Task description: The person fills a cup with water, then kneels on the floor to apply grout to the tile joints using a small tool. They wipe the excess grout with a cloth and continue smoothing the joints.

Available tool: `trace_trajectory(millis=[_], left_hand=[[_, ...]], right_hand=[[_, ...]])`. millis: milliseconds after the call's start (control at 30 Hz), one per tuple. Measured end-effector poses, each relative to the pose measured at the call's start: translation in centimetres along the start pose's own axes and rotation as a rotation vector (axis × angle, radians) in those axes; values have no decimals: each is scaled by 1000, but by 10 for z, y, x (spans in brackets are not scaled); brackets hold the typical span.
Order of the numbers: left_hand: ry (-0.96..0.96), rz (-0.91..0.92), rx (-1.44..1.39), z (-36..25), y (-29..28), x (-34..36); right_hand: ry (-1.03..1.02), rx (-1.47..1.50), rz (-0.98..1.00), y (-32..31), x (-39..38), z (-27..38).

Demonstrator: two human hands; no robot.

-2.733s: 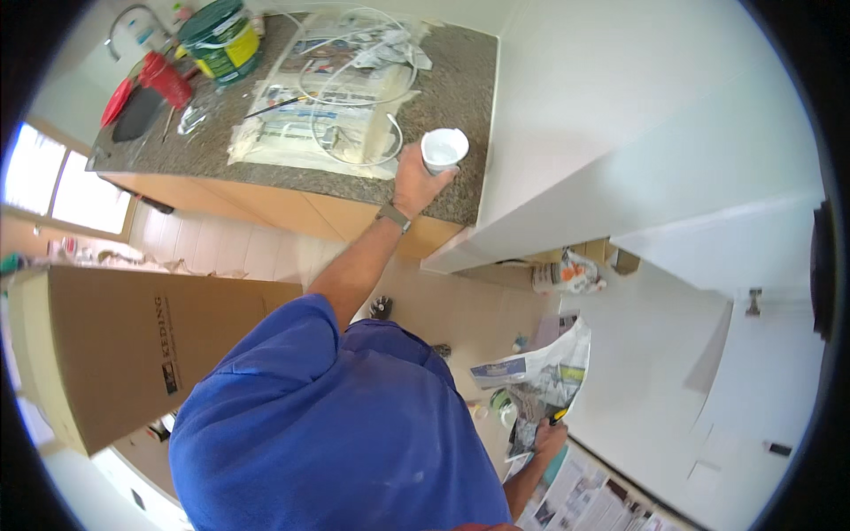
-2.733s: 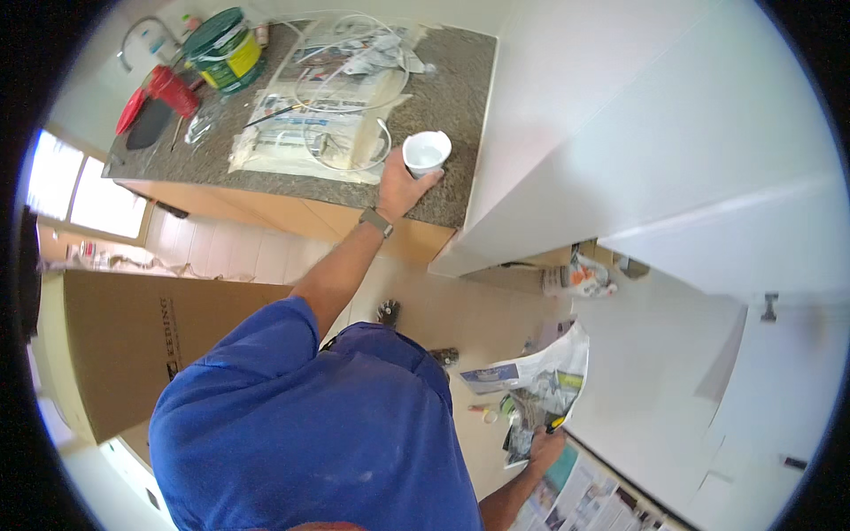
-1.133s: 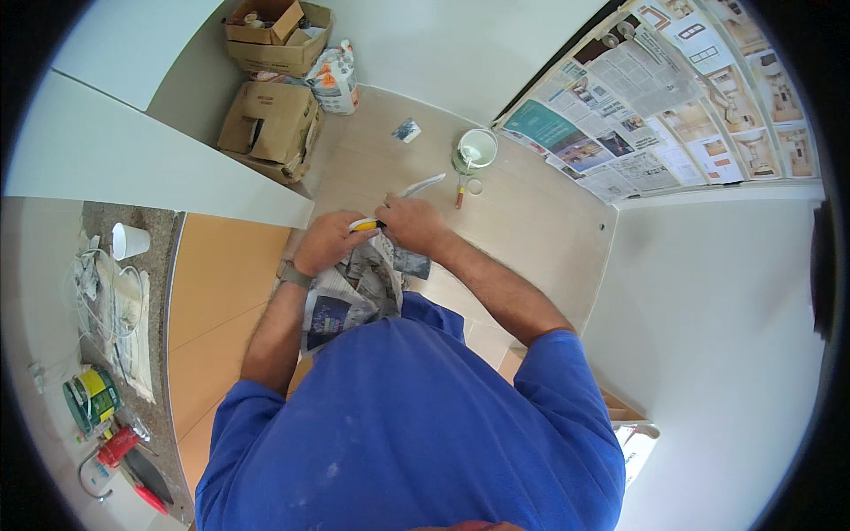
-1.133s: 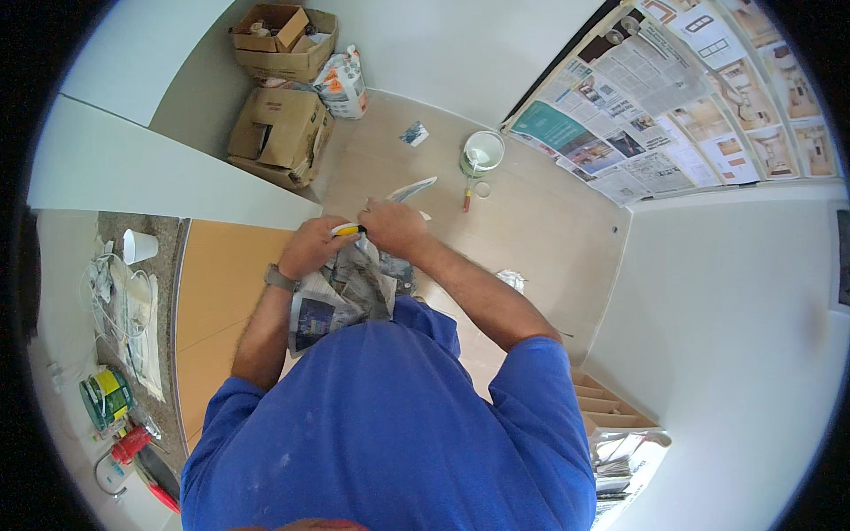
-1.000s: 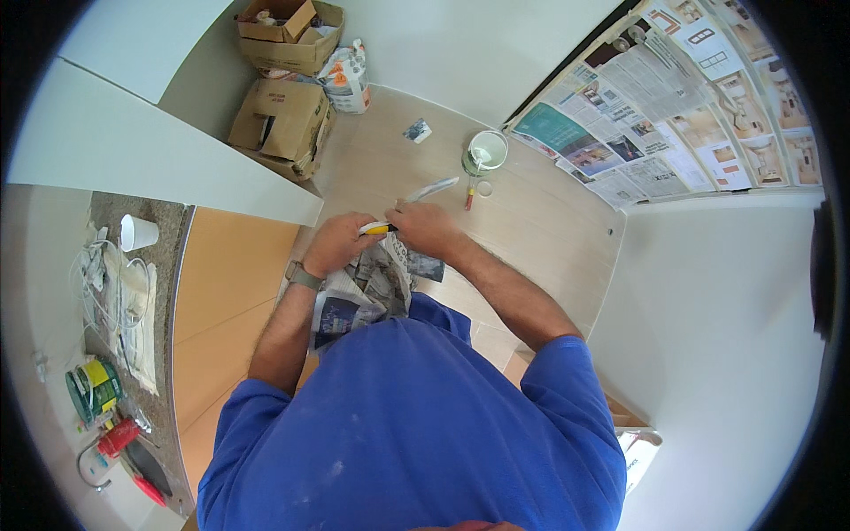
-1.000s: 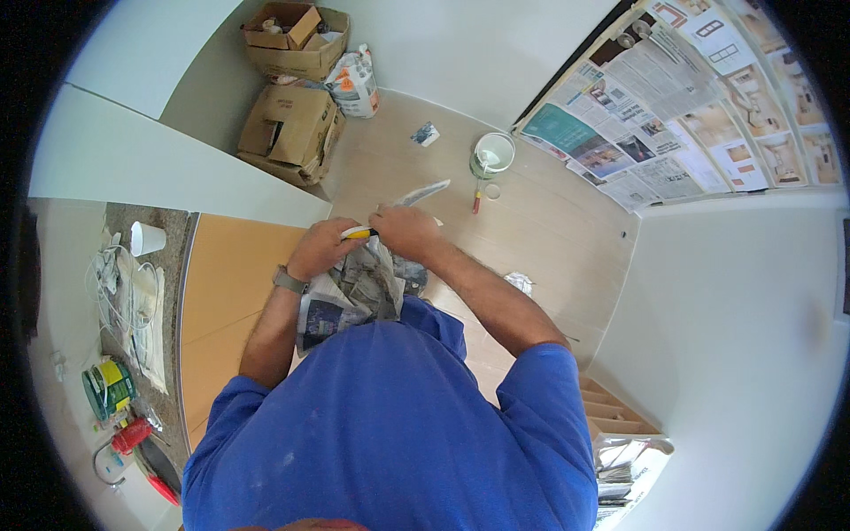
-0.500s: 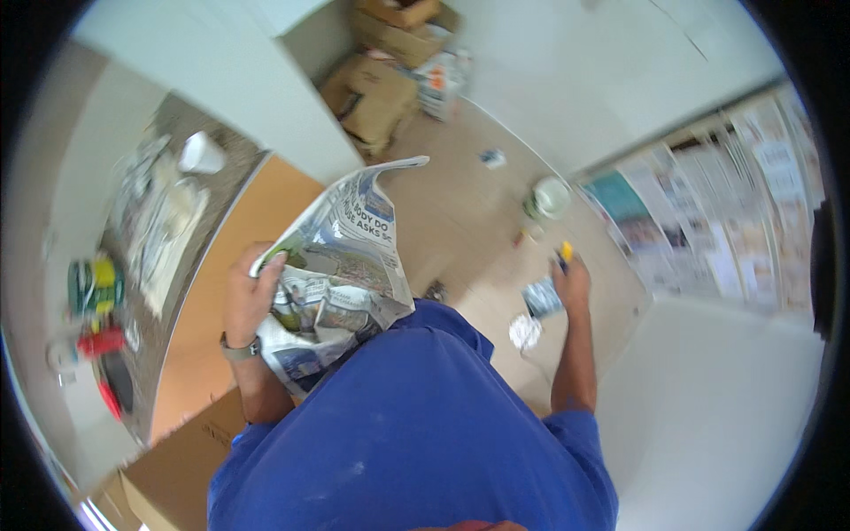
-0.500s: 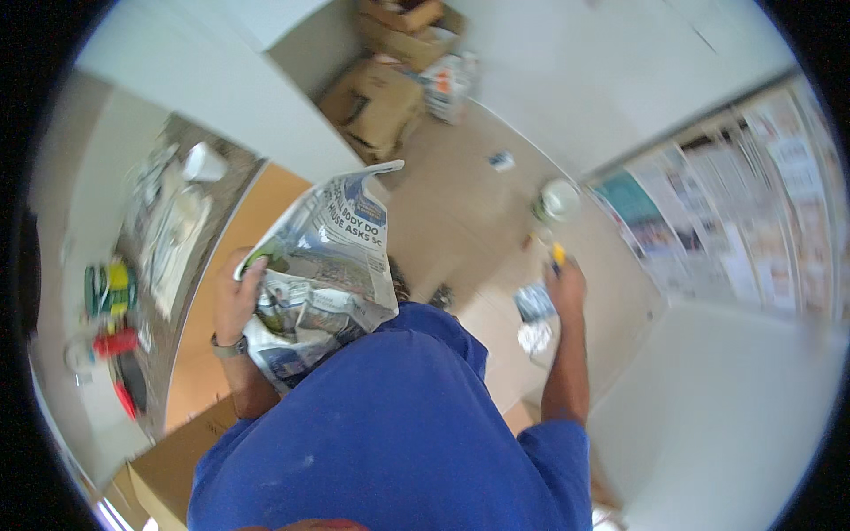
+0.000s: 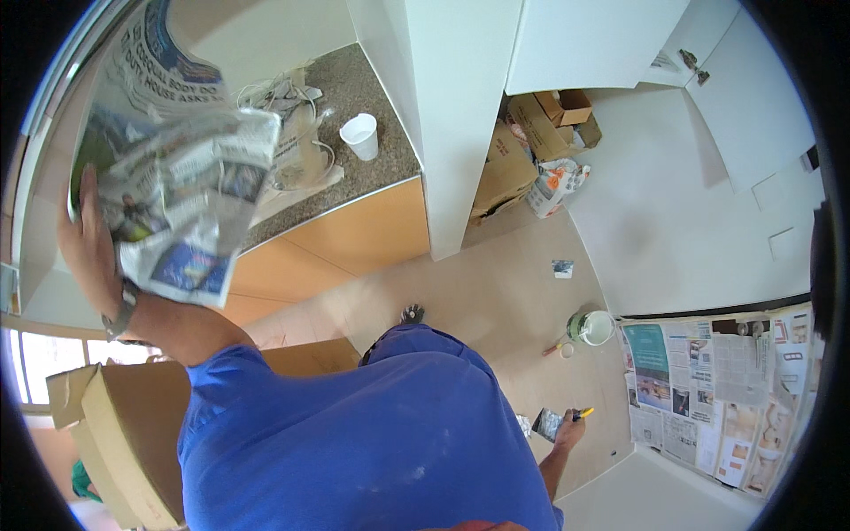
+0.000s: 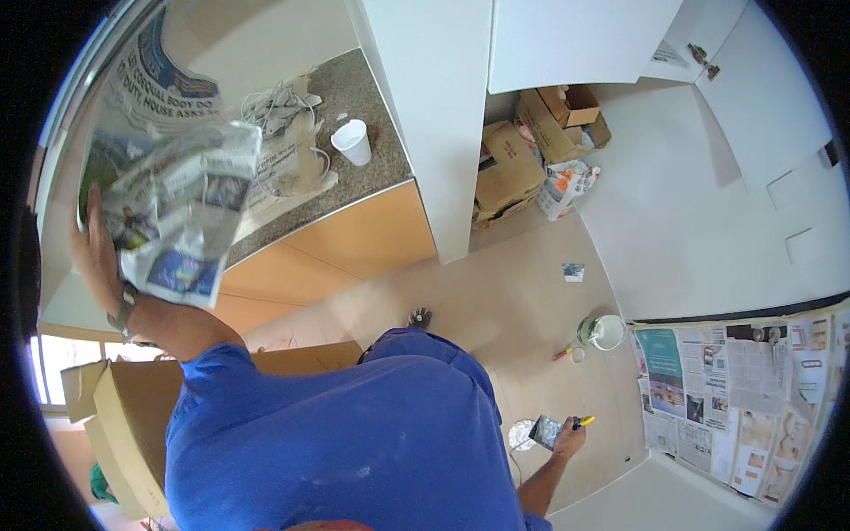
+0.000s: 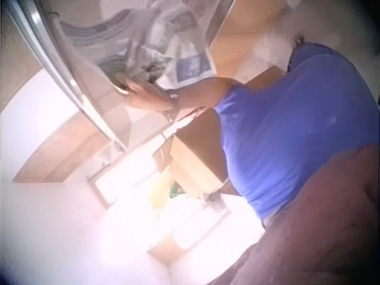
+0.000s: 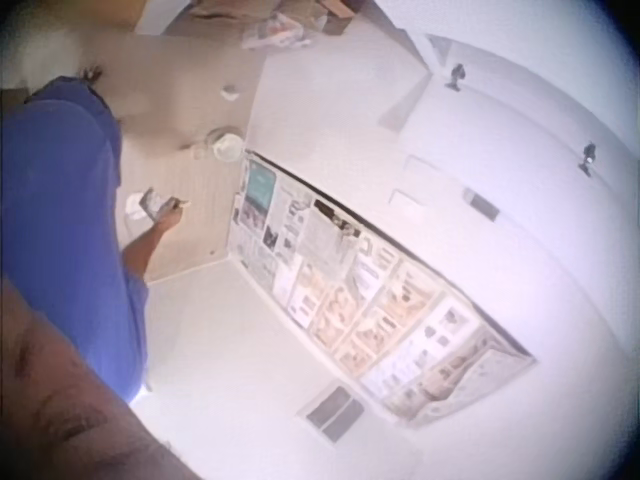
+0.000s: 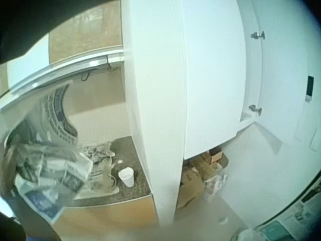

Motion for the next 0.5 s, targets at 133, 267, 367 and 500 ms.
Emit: trace_trajectory(millis=[133, 267, 367, 500], left_hand=[[185, 25, 235, 31, 94, 75], [384, 91, 224, 110, 238, 117], [815, 226, 369, 161, 359, 96], [326, 919, 310, 276, 504, 63]], right_hand=[[65, 51, -61, 8, -17, -12], [52, -8, -99, 8, -45, 13], [144, -124, -116, 0, -61, 24], [318, -224, -169, 4, -80, 19]])
Point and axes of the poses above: each hand's wrist, its own x-axis towards the middle knuckle, its own y-axis out of the palm, z = x × y, the point moved 10 cm from there along x, towards the middle knuckle, and after that the axes turned 14 degrees about -x, right-handed, at the moved point
